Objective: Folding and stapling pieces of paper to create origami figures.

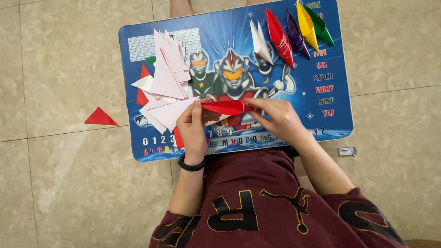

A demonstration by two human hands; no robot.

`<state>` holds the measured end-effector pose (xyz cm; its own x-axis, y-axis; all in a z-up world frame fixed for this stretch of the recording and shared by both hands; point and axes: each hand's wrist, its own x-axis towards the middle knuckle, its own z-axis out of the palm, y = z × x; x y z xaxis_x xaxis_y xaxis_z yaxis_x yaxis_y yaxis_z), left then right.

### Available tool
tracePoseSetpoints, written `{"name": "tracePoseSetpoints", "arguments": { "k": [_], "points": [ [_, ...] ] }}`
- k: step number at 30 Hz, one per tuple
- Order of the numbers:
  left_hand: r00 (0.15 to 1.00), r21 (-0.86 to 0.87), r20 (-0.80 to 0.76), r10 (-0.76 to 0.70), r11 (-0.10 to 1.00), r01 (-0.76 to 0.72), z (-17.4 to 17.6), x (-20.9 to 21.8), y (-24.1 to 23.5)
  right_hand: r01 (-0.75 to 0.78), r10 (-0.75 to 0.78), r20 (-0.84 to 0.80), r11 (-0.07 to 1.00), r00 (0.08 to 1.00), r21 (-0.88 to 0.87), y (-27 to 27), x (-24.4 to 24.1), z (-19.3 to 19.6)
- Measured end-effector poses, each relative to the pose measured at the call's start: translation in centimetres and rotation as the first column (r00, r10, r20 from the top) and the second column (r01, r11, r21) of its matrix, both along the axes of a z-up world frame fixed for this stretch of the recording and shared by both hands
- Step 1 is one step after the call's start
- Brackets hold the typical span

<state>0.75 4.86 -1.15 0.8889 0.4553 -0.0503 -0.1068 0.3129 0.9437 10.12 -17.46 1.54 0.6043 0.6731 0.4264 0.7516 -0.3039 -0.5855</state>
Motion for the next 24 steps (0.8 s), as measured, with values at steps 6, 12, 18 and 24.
{"name": "tracePoseSetpoints", "arguments": {
  "k": [6,12,18,24],
  "points": [
    [0.999,-0.059,0.035,-0.013,0.998,0.015,0.2,0.5,-0.5,0.072,-0.072,0.000,0.996,0.997,0.047,-0.1,0.5,0.4],
    [0.984,-0.057,0.118,0.135,0.990,-0.129,0.4,0.3,-2.0,0.183,-0.180,-0.128,0.983,0.975,0.012,0.3,0.4,0.5],
    [0.980,0.355,-0.103,-0.170,0.914,0.196,-0.2,0.3,-4.5,0.163,-0.166,0.162,0.986,0.973,0.036,0.6,0.3,-0.5],
    [0.998,0.650,0.034,-0.043,0.760,0.010,0.8,0.7,-4.1,0.096,-0.093,0.133,0.995,0.987,-0.015,-0.6,3.1,-0.5]
  ]
}}
